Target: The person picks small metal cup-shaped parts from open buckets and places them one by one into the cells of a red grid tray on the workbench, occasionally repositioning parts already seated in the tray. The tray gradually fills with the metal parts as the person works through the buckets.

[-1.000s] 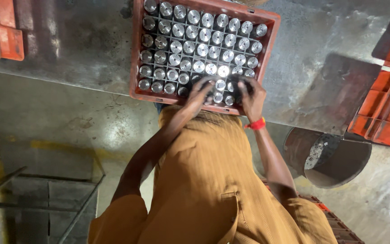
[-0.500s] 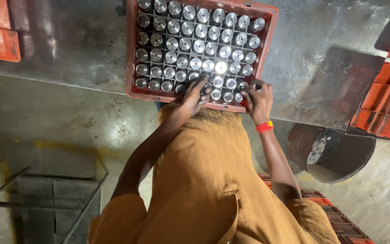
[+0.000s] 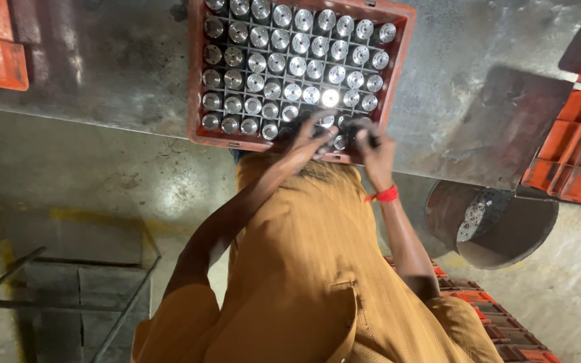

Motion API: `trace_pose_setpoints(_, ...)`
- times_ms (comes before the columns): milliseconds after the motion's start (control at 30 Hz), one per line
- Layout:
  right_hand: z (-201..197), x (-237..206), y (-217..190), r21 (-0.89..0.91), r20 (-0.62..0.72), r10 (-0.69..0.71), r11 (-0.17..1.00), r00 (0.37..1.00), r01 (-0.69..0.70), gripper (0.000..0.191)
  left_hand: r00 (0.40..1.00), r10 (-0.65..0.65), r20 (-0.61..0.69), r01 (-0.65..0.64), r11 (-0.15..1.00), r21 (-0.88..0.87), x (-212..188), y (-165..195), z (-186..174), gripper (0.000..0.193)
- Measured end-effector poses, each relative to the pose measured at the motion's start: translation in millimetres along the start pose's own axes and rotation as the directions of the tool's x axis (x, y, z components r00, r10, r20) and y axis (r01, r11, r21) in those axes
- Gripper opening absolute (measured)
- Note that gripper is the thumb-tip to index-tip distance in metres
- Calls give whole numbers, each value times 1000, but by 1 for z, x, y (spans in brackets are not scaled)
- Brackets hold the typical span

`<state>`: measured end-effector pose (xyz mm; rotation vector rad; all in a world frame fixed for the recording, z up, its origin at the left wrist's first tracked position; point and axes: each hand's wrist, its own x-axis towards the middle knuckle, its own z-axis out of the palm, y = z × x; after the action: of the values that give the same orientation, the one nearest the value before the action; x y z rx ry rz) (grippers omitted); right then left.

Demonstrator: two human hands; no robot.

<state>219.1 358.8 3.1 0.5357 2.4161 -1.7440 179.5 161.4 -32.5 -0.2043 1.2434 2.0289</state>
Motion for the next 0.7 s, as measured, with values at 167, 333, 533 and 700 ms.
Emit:
trace_pose_setpoints(167, 20, -17, 8, 108, 40, 1, 994, 999, -5, 24, 989, -140, -49, 140, 990, -12, 2, -4, 6, 26)
trace_pose_setpoints(333, -19, -25, 4, -352, -149, -262, 915, 953, 196, 21, 979, -151, -135, 52, 833, -551, 2, 0, -15, 22)
trace_pose_setpoints(533, -25, -11, -7, -591, 162, -453, 667, 877, 454, 20, 988, -137, -66, 85, 856, -509, -13, 5, -23, 23)
trace_pose_setpoints(700, -18, 13, -10, -611, 80, -312, 735, 947, 294, 17, 983, -112, -144, 57, 939, -339, -10, -1, -25, 35)
